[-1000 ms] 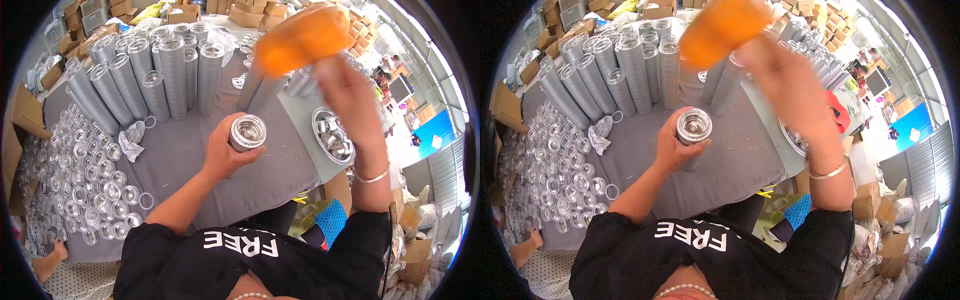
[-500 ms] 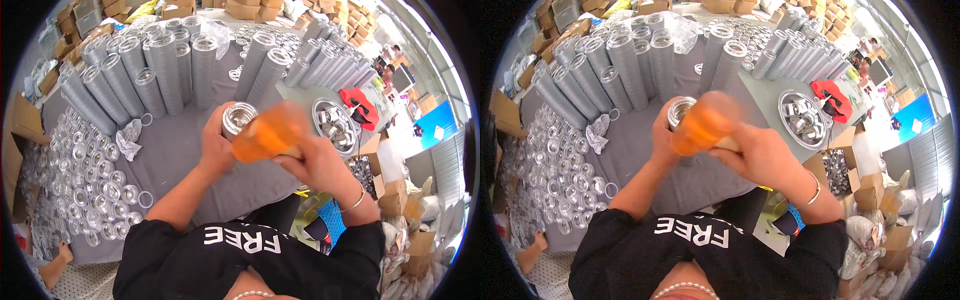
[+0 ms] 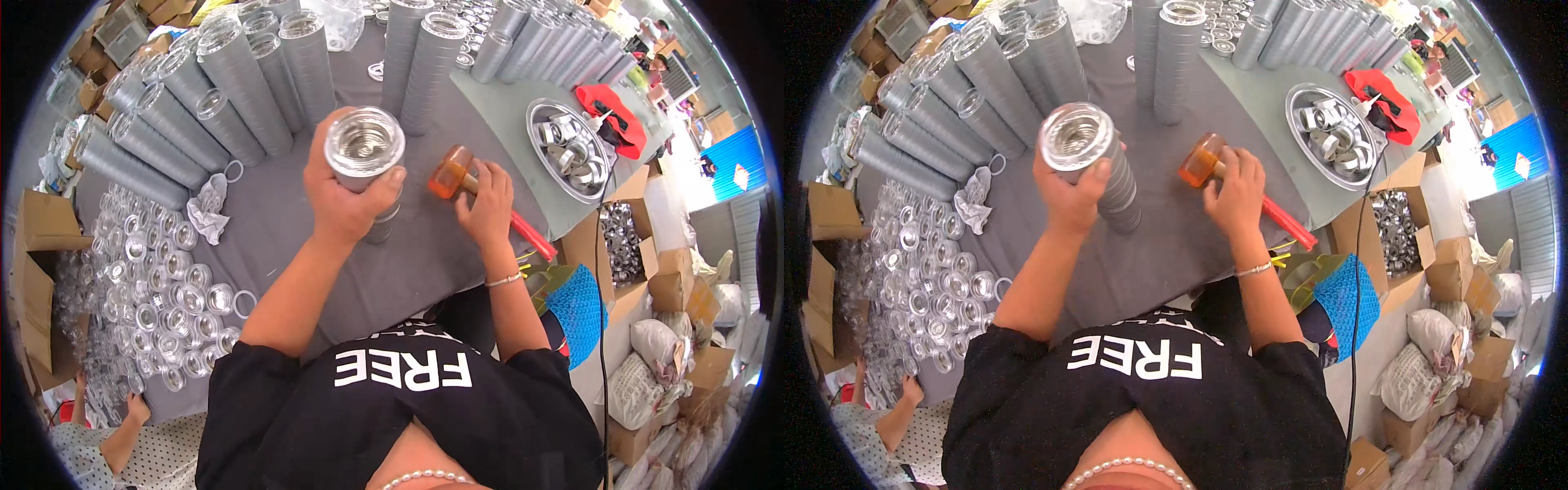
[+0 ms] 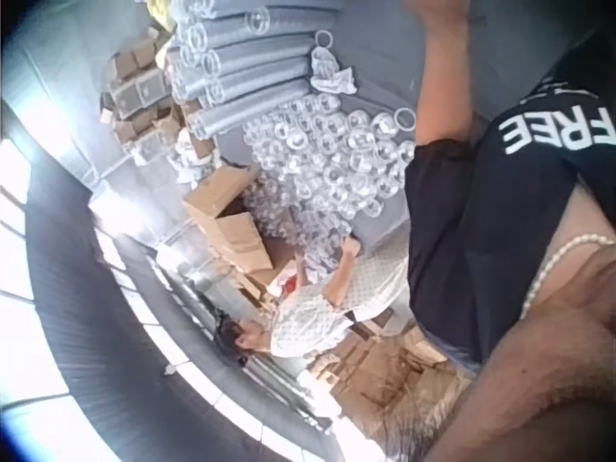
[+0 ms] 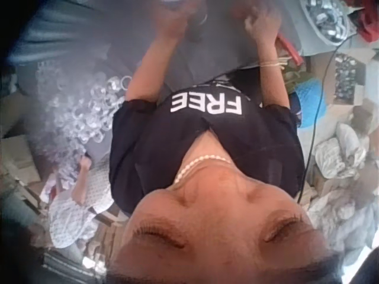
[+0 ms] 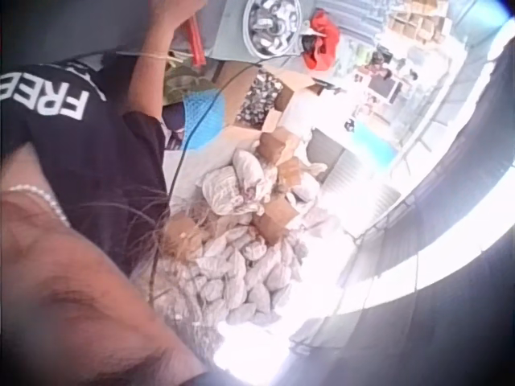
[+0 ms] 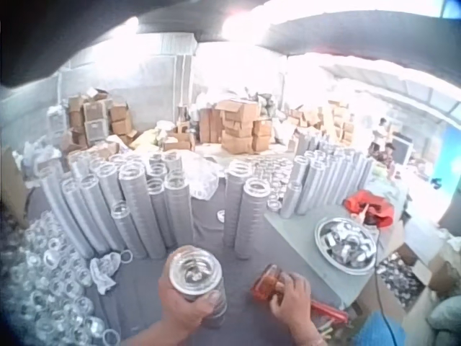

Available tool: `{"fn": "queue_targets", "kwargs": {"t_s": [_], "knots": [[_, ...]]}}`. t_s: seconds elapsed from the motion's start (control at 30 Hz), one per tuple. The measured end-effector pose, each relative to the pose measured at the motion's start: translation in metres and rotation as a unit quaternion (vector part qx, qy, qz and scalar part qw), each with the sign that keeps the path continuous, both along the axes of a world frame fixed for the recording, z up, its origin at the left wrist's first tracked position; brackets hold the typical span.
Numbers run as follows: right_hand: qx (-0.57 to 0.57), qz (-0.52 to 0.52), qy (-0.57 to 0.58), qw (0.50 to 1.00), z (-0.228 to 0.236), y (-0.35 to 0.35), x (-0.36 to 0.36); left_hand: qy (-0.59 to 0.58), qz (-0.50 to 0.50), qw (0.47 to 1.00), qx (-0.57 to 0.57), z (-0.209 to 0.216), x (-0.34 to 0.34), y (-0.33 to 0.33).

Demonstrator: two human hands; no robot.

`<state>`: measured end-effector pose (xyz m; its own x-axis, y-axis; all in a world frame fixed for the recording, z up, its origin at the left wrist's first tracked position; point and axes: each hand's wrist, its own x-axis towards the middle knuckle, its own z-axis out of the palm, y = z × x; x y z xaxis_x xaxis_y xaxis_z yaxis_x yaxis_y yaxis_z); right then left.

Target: The person assembles cylindrical metal components by tapping them together with a rubber mallet. They repeatedly pick up a cylinder, place a metal ring on top, and strike it to secure the fit. Later, they apply a liquid from a squeeze bottle onto the inner edges of metal rings held in a tray.

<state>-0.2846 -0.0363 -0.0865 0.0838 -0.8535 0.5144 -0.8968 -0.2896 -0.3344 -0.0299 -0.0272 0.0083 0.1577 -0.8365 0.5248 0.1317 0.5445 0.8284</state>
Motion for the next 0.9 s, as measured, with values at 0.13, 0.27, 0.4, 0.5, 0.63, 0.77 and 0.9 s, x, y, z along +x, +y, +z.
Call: {"fn": "queue_targets", "kwargs": {"t_s": [0.13,0.27,0.4,0.5,0.63,0.77,0.9], "knots": [[0.158,0.192,-0.199,0.948,0.024,0.033,0.049,0.077,-0.086,0.993,-0.021,0.012,0.011,0.002],[0.098,0.22,-0.205,0.949,-0.037,0.033,0.113,0.131,-0.116,0.984,-0.025,0.004,0.059,0.017],[0.161,0.192,-0.225,0.941,-0.03,0.027,0.112,0.03,-0.012,0.999,-0.025,-0.024,0.07,0.044],[0.162,0.178,-0.223,0.945,-0.033,0.026,0.1,0.011,-0.03,0.999,0.002,-0.093,0.063,0.058],[0.181,0.15,-0.201,0.951,-0.014,0.028,0.088,-0.095,-0.029,0.991,0.084,-0.15,0.052,0.086],[0.087,0.204,-0.195,0.955,0.042,0.032,0.079,-0.155,-0.044,0.981,0.107,-0.162,0.061,0.096],[0.072,0.275,-0.223,0.932,0.097,0.048,0.088,-0.124,-0.051,0.986,0.098,-0.107,0.06,0.103]]}}
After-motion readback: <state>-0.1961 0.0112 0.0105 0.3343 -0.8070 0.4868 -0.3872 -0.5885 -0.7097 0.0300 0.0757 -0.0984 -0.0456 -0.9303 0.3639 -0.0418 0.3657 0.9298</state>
